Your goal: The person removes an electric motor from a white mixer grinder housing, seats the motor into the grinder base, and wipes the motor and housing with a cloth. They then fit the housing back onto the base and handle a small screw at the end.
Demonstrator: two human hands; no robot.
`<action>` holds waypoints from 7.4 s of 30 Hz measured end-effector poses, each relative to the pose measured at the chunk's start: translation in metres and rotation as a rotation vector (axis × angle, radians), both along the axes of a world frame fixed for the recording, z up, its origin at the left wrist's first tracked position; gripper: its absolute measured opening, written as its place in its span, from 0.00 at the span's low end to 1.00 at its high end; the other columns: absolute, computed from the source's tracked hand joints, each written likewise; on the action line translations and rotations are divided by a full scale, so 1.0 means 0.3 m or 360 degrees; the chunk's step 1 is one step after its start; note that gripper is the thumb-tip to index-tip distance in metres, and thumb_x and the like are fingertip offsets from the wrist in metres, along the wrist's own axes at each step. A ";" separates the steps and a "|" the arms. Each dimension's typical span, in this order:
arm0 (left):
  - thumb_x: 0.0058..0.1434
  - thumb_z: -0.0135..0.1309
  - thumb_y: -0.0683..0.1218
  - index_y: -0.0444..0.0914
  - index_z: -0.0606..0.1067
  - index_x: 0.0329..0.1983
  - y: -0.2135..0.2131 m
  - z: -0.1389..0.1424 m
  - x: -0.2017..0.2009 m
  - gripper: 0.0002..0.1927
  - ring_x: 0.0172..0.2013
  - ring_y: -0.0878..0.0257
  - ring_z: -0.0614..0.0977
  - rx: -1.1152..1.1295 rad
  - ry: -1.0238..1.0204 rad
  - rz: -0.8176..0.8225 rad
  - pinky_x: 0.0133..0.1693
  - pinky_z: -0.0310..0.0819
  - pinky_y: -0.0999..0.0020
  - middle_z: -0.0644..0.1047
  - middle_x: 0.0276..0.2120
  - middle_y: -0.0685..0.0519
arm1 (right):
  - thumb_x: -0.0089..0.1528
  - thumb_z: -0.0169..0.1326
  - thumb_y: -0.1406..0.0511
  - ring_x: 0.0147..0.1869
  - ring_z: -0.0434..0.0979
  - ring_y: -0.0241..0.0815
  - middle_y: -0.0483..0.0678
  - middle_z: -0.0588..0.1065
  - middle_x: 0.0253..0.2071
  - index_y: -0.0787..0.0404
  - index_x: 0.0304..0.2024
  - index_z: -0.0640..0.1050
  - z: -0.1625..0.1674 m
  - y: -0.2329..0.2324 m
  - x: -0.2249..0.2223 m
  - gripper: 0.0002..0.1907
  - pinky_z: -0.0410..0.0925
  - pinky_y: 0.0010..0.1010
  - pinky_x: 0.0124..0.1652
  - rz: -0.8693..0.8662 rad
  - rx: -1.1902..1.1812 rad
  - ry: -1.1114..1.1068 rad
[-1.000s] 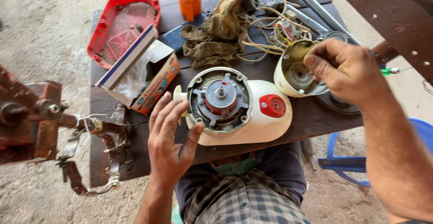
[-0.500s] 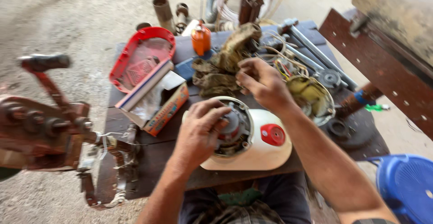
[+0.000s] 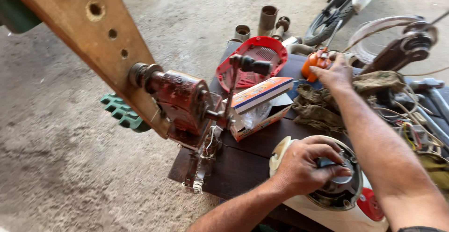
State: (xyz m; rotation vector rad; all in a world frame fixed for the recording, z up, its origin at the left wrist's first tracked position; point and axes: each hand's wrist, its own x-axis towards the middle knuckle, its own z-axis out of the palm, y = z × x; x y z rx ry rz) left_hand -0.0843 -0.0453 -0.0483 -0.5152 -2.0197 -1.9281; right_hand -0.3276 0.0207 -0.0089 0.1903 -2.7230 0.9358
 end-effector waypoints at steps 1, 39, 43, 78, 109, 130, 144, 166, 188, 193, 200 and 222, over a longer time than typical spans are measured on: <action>0.59 0.69 0.46 0.41 0.81 0.41 -0.006 0.003 0.003 0.11 0.46 0.59 0.85 -0.0044 0.0025 0.0003 0.51 0.80 0.67 0.81 0.45 0.53 | 0.51 0.74 0.56 0.53 0.80 0.50 0.56 0.77 0.50 0.64 0.57 0.71 -0.010 -0.001 -0.008 0.37 0.71 0.40 0.53 0.0039 -0.0011 -0.0007; 0.79 0.44 0.57 0.36 0.78 0.56 0.094 -0.046 0.073 0.22 0.61 0.59 0.76 0.0202 -0.0065 -0.0174 0.67 0.67 0.64 0.77 0.57 0.48 | 0.70 0.51 0.51 0.22 0.57 0.32 0.44 0.63 0.23 0.69 0.46 0.75 -0.320 0.927 1.435 0.24 0.51 0.27 0.21 -0.0536 -0.2140 -0.0628; 0.79 0.45 0.58 0.36 0.79 0.55 0.083 -0.046 0.068 0.22 0.61 0.58 0.76 0.0145 -0.0060 -0.0145 0.67 0.67 0.63 0.77 0.56 0.48 | 0.69 0.48 0.53 0.23 0.57 0.32 0.44 0.65 0.25 0.67 0.44 0.74 -0.314 0.880 1.410 0.21 0.52 0.27 0.21 -0.0653 -0.2009 -0.0696; 0.78 0.46 0.56 0.38 0.80 0.52 0.081 -0.066 0.065 0.20 0.63 0.58 0.76 0.0053 -0.0036 -0.0067 0.67 0.67 0.61 0.80 0.54 0.50 | 0.70 0.48 0.54 0.25 0.59 0.30 0.46 0.72 0.30 0.60 0.53 0.69 -0.359 0.895 1.389 0.18 0.53 0.23 0.24 -0.0563 -0.2013 -0.0747; 0.39 0.75 0.69 0.40 0.65 0.69 0.146 -0.016 0.074 0.58 0.64 0.49 0.73 -0.0824 0.0051 0.0263 0.65 0.68 0.52 0.73 0.61 0.45 | 0.70 0.50 0.60 0.29 0.62 0.34 0.52 0.76 0.43 0.60 0.51 0.68 -0.401 0.921 1.402 0.13 0.58 0.28 0.27 -0.0339 -0.2261 -0.0699; 0.36 0.78 0.69 0.40 0.45 0.80 0.149 -0.026 0.074 0.77 0.64 0.48 0.74 -0.0785 0.0045 0.0349 0.65 0.67 0.50 0.73 0.63 0.44 | 0.71 0.51 0.60 0.27 0.60 0.35 0.54 0.73 0.36 0.62 0.51 0.67 -0.408 0.929 1.400 0.14 0.57 0.27 0.26 -0.0200 -0.2368 -0.0732; 0.36 0.78 0.69 0.41 0.44 0.80 0.146 -0.031 0.076 0.77 0.65 0.48 0.74 -0.0775 0.0054 0.0338 0.65 0.66 0.50 0.73 0.64 0.44 | 0.69 0.51 0.59 0.27 0.59 0.34 0.52 0.72 0.38 0.59 0.51 0.66 -0.411 0.935 1.412 0.14 0.56 0.28 0.25 -0.0300 -0.2134 -0.0733; 0.67 0.56 0.57 0.37 0.78 0.54 0.064 0.191 -0.178 0.21 0.45 0.58 0.84 -0.0839 -0.0257 -0.0266 0.47 0.79 0.61 0.81 0.46 0.48 | 0.67 0.58 0.41 0.26 0.58 0.39 0.48 0.63 0.28 0.60 0.45 0.68 -0.192 1.059 1.436 0.31 0.56 0.32 0.26 -0.0314 -0.1909 0.0263; 0.53 0.69 0.44 0.42 0.82 0.40 0.128 0.116 -0.028 0.11 0.57 0.56 0.79 -0.0988 0.0273 -0.0298 0.59 0.73 0.59 0.82 0.43 0.59 | 0.74 0.54 0.49 0.27 0.67 0.37 0.43 0.64 0.25 0.57 0.42 0.64 -0.299 1.642 1.536 0.22 0.59 0.29 0.24 -0.1462 -0.1617 0.0285; 0.45 0.72 0.48 0.40 0.81 0.39 0.135 0.129 -0.009 0.18 0.53 0.56 0.79 -0.0977 0.0126 -0.0130 0.56 0.71 0.58 0.81 0.47 0.55 | 0.75 0.54 0.49 0.24 0.65 0.37 0.43 0.63 0.24 0.56 0.43 0.66 -0.297 1.735 1.538 0.21 0.58 0.29 0.22 -0.1492 -0.1568 0.0324; 0.57 0.63 0.43 0.42 0.84 0.42 0.126 0.102 -0.032 0.09 0.62 0.53 0.74 -0.1002 0.0274 -0.0429 0.62 0.66 0.55 0.82 0.48 0.55 | 0.77 0.49 0.58 0.30 0.69 0.44 0.51 0.73 0.34 0.67 0.50 0.73 -0.182 1.852 1.314 0.16 0.58 0.34 0.25 -0.1183 -0.1312 0.0370; 0.51 0.68 0.45 0.44 0.84 0.37 0.222 0.106 -0.141 0.09 0.64 0.51 0.73 -0.1036 0.0081 -0.0288 0.62 0.66 0.54 0.81 0.46 0.59 | 0.74 0.53 0.63 0.32 0.69 0.41 0.50 0.72 0.35 0.68 0.46 0.72 -0.173 1.713 0.268 0.11 0.61 0.30 0.30 -0.1035 -0.0471 0.0042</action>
